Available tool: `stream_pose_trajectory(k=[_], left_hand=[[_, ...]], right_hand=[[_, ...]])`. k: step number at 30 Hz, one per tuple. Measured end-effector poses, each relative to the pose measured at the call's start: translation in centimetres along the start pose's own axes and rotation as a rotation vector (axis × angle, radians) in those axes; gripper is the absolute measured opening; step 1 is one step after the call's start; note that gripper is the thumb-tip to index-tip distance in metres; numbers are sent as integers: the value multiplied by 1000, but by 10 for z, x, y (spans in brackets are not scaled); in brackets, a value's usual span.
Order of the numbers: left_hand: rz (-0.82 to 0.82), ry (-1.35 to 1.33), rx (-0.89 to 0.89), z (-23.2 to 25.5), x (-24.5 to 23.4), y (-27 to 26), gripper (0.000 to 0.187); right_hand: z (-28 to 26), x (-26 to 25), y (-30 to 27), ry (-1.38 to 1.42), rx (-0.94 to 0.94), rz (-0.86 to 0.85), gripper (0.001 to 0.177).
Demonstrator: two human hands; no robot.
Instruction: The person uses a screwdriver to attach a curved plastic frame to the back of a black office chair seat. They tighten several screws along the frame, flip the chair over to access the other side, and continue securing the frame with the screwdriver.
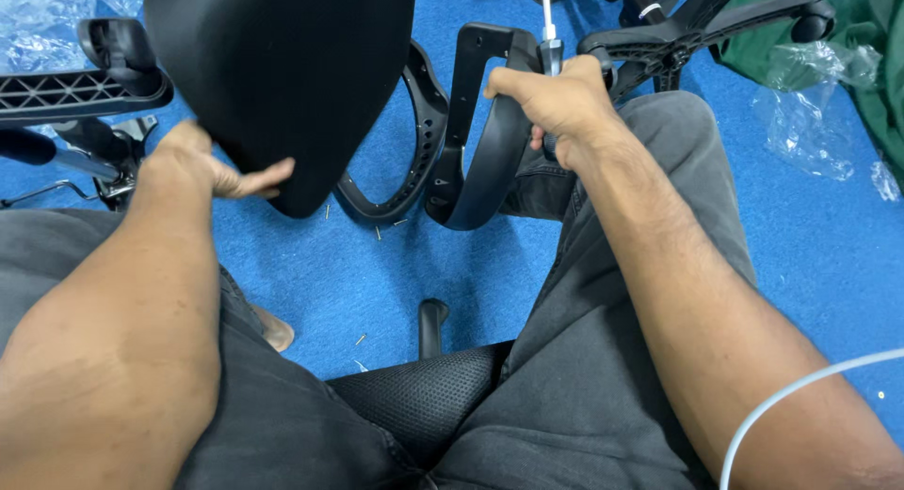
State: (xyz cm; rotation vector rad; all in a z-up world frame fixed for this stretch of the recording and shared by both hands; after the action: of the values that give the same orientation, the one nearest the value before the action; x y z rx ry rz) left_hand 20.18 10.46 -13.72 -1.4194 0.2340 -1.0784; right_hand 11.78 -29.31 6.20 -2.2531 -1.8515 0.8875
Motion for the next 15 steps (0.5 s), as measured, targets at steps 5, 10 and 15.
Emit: stream_pose_trajectory(k=[5, 10, 15], left_hand=[[-47, 365, 183, 29, -12, 14, 75], [-199, 479, 499, 79, 25, 16, 85], [-120, 994, 870, 142, 111, -16, 82]], right_hand=[[-2, 10, 2, 8, -1, -32, 29], [-14, 24, 1, 9, 11, -44, 29], [-30, 39, -2, 47, -48, -109, 25]])
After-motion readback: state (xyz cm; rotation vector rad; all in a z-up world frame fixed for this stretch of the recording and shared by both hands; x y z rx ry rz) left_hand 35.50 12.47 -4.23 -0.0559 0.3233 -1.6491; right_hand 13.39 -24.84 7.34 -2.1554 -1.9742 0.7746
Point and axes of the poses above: each hand's wrist, its own y-axis towards the middle knuckle, its own x-axis out of the palm, z = x × y, the point moved 8 cm from there along y, towards the middle knuckle, and after that the axes turned 13 degrees about -z, right-handed, at the moved point
